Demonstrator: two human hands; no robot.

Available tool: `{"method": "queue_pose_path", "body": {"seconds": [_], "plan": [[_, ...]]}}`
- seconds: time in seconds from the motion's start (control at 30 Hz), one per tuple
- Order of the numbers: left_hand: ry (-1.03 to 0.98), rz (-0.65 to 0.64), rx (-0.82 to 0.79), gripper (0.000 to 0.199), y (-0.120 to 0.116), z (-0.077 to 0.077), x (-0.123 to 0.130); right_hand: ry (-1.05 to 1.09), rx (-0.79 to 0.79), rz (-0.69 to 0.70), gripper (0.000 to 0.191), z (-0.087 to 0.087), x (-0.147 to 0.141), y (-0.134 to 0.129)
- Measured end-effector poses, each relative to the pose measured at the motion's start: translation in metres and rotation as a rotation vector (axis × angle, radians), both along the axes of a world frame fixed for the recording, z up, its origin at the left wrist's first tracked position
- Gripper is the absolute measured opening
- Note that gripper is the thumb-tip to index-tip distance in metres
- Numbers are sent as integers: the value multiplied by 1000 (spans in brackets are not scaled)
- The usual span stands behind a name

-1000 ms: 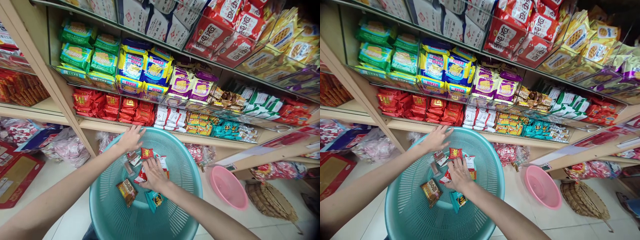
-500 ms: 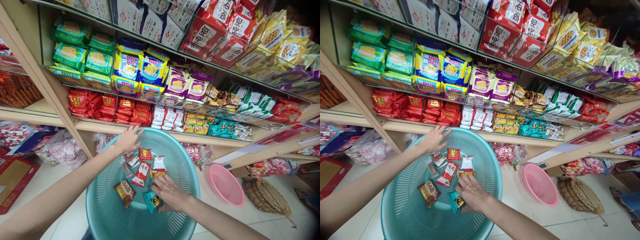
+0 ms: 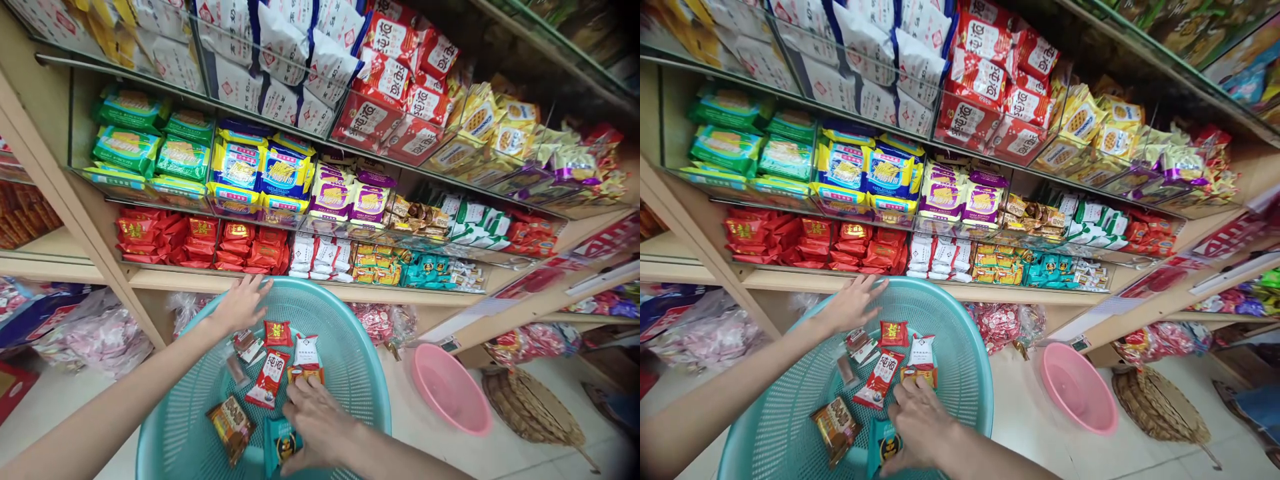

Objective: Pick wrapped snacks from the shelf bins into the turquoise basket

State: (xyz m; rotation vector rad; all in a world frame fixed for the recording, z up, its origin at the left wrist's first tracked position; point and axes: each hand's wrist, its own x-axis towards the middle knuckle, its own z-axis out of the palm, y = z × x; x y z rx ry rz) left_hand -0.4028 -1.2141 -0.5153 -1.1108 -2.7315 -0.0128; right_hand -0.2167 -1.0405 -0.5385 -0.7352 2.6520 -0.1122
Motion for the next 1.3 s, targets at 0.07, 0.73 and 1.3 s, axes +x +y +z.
{"method": "queue_pose_path", "body": {"seconds": [0.07,0.73,1.3], "plan": [[-2,1,3,56,0,-1,-1,25,-49,-73,62,12,-10,9],[4,2,-34,57,2,5,1,-12,160,-255,49,3,-35,31],[14,24,11,55,-3,-4,-2,135,123,-323,56,9,-73,34]]}}
